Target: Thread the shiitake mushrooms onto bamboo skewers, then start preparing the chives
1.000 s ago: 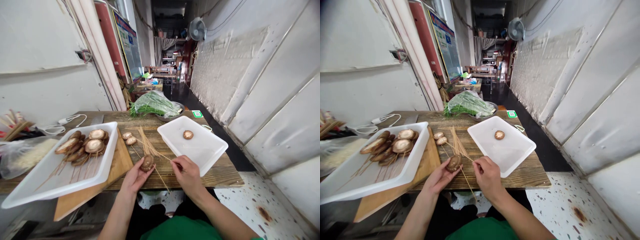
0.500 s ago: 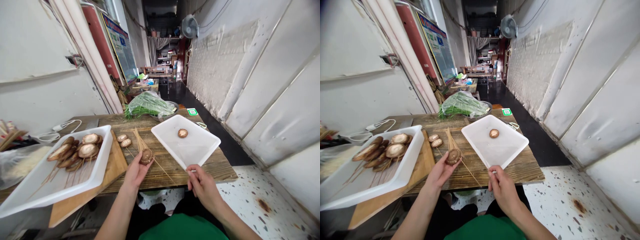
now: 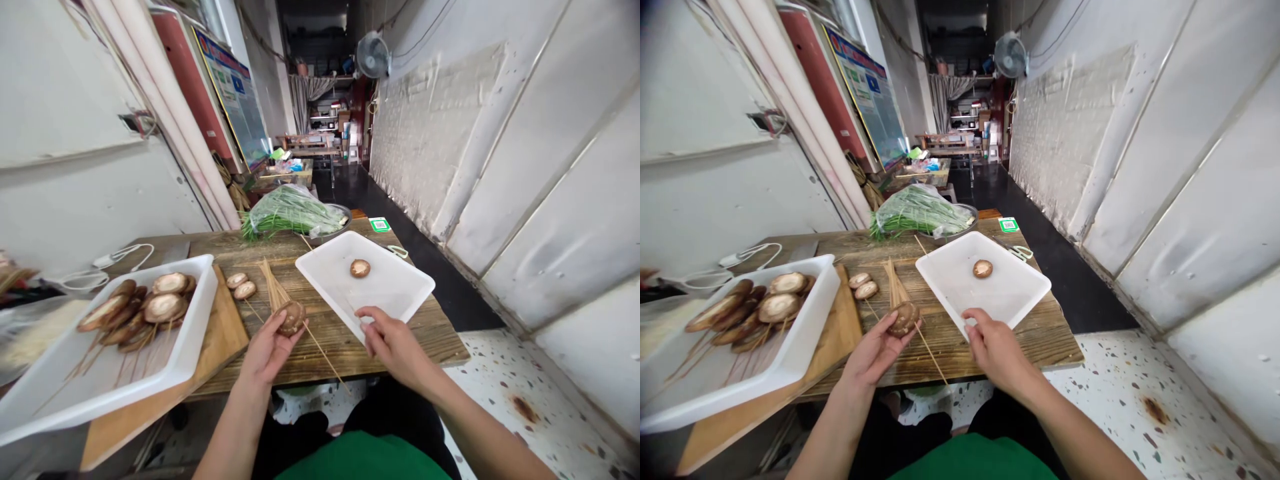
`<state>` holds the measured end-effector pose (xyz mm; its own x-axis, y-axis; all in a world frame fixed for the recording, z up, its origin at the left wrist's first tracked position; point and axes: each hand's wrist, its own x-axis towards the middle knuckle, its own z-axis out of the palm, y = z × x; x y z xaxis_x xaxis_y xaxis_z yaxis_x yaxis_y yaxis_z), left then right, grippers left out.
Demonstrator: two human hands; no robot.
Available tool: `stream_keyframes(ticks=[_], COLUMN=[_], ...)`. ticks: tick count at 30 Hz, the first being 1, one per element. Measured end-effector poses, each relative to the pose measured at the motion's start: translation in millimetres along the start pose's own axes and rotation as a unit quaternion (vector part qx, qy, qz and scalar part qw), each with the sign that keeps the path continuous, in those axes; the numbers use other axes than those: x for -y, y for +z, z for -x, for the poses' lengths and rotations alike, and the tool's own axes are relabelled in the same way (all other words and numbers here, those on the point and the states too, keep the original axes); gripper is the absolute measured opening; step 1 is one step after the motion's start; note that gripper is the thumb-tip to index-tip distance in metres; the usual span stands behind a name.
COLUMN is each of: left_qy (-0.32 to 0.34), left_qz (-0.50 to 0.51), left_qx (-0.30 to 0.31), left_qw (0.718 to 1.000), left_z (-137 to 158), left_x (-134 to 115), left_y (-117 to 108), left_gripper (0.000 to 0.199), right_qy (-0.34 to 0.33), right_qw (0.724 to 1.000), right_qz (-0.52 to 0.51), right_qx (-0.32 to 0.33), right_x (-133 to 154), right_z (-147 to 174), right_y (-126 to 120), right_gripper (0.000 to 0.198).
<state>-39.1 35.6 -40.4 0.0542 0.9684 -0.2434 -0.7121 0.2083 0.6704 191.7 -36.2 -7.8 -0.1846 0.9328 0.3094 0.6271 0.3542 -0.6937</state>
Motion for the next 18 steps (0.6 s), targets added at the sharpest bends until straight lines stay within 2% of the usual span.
stream_keyframes(ticks=[2,5,7,9,11,14,16,18], left_qy=[0.017,0.058,0.07,0.072,0.077,0.082,0.084,0.089], left_qz=[-0.002,-0.004,0.002,0.005,0.001,-0.003,-0.005,-0.006], left_qx=[-0.014,-0.032,-0.04,-0.043,-0.045,-0.046,-0.041,-0.037], left_qw=[1.0,0.998,0.997,0.996,0.996,0.996,0.996,0.995], left_z=[1,4,7,11,15,21,24,28], left_x=[-4,-13,-19,-23,-27,-29,-29,-29], left_y=[-6,-14,-18,-20,-22,-24,-24,-24], left_gripper=[0.016,0.018,0.018,0.017,0.017,0.017,0.017,0.017], right_qy=[-0.015,0.0,-0.004,-0.044,-0.108,-0.216,-0.279,-0.326], right_qw=[0.995,0.979,0.968,0.959,0.959,0.966,0.957,0.943], right_qz=[-0.1,-0.197,-0.243,-0.263,-0.242,-0.132,-0.076,-0.064], right_qx=[0.024,0.043,0.066,0.096,0.098,0.044,0.023,0.032], right_x=[6,9,12,18,27,41,49,55], right_z=[12,23,26,27,30,34,34,32], right_y=[17,38,43,39,29,10,2,-1], right_gripper=[0.033,0.025,0.021,0.022,0.028,0.031,0.035,0.038])
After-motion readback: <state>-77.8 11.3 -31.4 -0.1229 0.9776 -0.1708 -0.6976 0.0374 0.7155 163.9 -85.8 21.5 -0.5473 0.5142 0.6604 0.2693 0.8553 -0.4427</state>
